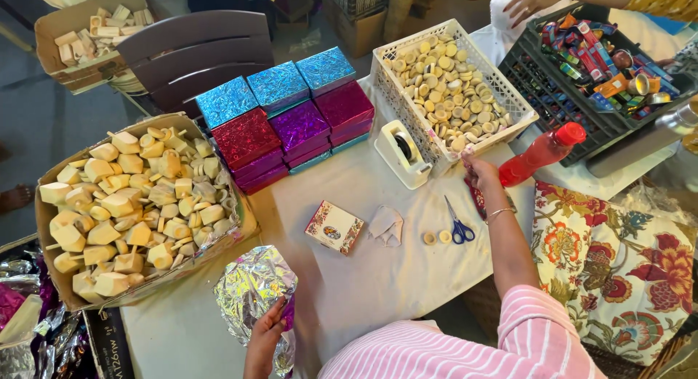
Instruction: The person wraps small boxes in shiny purple foil paper. They fold the paper around the boxes, use scissors to trim excess material, and secure the wrapping with tape. The wrapped items are placed on the table.
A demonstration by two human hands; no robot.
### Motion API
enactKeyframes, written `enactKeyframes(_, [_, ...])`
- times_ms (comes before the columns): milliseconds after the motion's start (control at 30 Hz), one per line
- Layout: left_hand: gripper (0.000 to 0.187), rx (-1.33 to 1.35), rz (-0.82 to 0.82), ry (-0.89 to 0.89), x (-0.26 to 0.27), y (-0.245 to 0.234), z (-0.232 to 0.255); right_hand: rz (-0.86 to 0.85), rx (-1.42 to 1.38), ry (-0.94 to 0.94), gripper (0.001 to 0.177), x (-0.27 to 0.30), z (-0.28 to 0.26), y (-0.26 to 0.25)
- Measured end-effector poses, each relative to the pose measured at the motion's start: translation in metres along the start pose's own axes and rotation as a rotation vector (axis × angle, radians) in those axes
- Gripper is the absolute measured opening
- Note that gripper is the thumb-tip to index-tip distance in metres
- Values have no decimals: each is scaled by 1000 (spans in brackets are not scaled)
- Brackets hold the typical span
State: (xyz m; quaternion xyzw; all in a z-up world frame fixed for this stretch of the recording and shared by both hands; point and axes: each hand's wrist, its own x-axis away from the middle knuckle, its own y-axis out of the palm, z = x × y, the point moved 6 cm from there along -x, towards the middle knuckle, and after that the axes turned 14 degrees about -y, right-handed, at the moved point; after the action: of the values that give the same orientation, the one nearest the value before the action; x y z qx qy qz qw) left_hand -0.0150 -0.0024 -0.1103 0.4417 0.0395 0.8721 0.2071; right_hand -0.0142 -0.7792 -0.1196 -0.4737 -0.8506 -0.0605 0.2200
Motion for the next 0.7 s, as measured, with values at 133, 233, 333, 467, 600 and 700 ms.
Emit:
enactKeyframes(133, [62,17,-29,24,-9,-1,-10,32,-74,-33,28,-10,2,1])
enactKeyframes(233, [63,-1,-20,45,-10,0,-10,72,-22,21,23,-22,4,5])
enactKeyframes(333, [66,-1,-66,51,-32,-4,-21,-97,-76,-66,18,-28,4,20])
enactKeyframes(467, [69,-13,-35,89,-30,14,-10,-108,-117,94,29,-40,37,16])
enactKeyframes(600, [70,-41,-36,184,-52,25,-16,-114,-156,65,52,19,36,22])
enactKeyframes(700, [67,-177,30,217,-72,31,-25,-3,-158,-58,51,45,70,32])
